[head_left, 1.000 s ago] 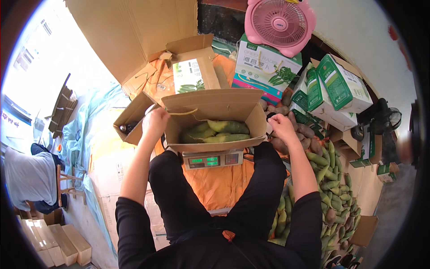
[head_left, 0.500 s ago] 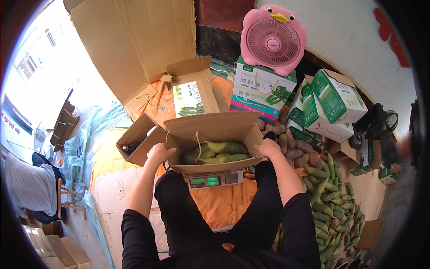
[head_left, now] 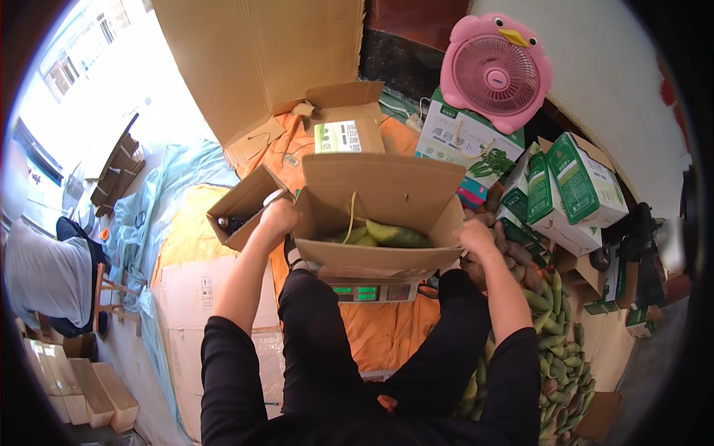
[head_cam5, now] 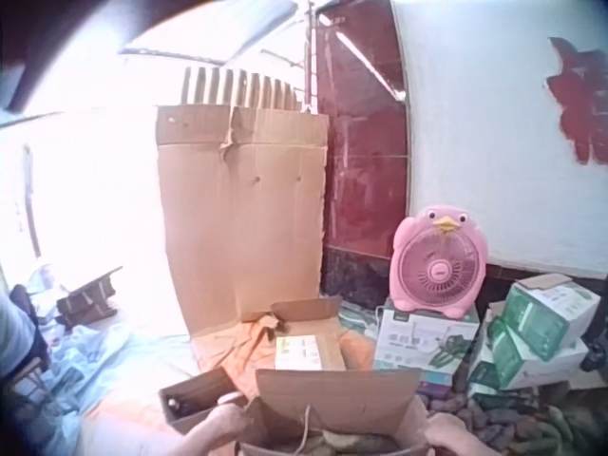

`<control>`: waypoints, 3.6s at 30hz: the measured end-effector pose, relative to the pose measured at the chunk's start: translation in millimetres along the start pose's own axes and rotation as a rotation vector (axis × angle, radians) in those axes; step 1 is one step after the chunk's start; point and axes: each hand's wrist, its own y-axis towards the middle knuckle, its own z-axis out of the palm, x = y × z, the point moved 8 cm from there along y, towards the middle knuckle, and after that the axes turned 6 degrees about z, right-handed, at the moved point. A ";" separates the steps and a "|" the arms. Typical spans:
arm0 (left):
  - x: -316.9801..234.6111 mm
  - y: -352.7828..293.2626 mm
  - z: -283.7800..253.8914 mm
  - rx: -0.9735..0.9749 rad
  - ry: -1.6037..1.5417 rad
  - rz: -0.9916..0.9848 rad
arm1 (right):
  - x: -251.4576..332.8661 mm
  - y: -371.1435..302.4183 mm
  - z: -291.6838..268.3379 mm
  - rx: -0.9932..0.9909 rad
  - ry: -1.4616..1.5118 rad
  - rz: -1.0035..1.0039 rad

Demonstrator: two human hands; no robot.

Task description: Sort and weigh produce (possibly loofah or similar green squash) into a cardboard box.

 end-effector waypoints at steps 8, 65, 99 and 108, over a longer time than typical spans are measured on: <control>32.1 -69.3 -100.1 -0.223 -0.359 -0.114 | 83.2 -29.8 -62.0 -0.051 0.216 -0.239; 118.7 -260.8 223.3 0.255 0.050 0.052 | 101.7 -142.9 19.3 0.135 0.799 -0.488; -215.0 -135.8 8.7 -0.234 -0.193 0.608 | -173.6 117.6 -169.1 -0.455 0.876 0.275; -216.8 -108.4 53.1 0.031 -0.016 0.601 | -186.5 192.8 -228.3 -0.609 0.278 0.388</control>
